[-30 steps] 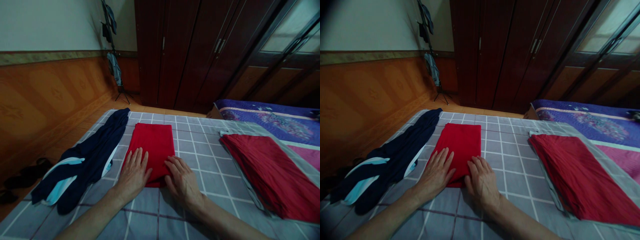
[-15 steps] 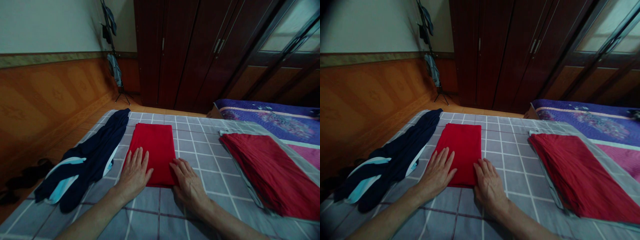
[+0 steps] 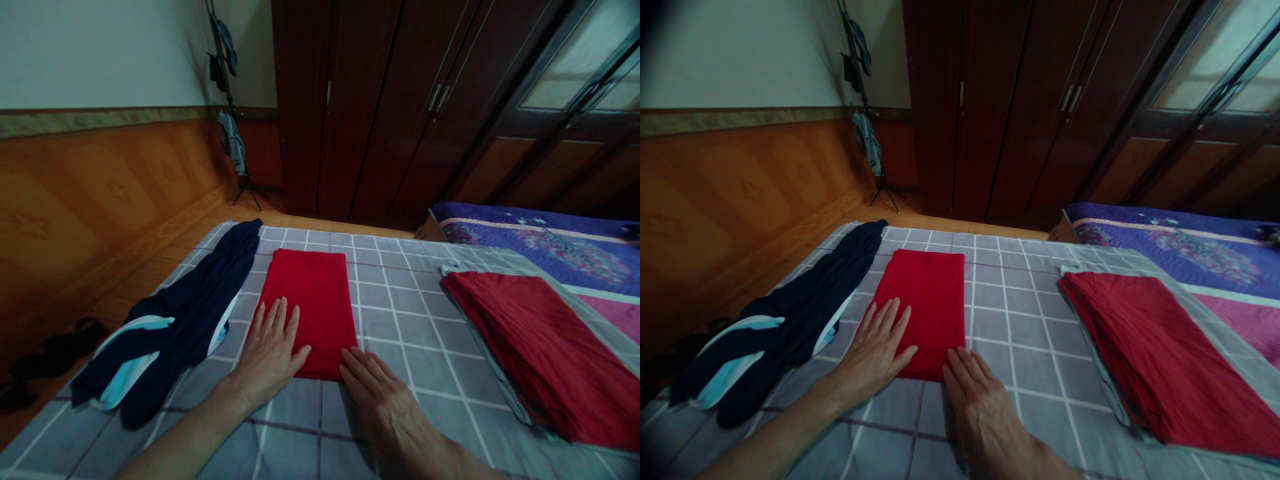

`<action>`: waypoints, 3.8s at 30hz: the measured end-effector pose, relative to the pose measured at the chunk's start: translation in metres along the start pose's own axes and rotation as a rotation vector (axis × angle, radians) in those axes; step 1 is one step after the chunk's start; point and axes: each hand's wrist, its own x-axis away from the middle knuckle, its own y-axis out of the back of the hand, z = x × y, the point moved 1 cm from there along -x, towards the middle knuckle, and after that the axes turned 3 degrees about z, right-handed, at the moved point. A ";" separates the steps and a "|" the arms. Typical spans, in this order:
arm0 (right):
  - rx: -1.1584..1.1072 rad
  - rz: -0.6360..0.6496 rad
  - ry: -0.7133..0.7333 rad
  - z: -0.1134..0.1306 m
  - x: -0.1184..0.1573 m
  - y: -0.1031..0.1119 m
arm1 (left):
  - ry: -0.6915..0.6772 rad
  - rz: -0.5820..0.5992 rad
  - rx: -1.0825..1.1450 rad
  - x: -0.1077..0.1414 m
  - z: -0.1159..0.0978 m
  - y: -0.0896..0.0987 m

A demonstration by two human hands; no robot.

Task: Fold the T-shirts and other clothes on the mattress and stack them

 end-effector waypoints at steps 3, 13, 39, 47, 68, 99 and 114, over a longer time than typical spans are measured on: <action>-0.160 0.080 -0.052 0.004 -0.010 0.015 | -0.068 -0.028 -0.002 0.002 -0.005 0.004; -0.141 0.288 -0.027 0.021 -0.058 0.012 | -0.123 0.019 0.057 0.004 0.000 0.000; -0.689 0.323 -0.301 0.009 -0.063 0.013 | -0.109 0.209 0.187 0.000 0.012 0.010; -0.743 0.321 -0.339 -0.009 -0.075 0.012 | -0.067 0.229 0.198 -0.001 0.011 0.010; -0.074 0.105 -0.161 -0.036 -0.039 -0.003 | -0.066 0.276 0.214 -0.002 0.010 0.011; -0.166 0.065 -0.192 -0.017 -0.067 -0.021 | -0.141 0.249 0.191 0.001 0.018 0.003; -0.227 0.078 -0.180 -0.016 -0.067 -0.014 | 0.012 0.112 0.160 -0.078 0.035 -0.019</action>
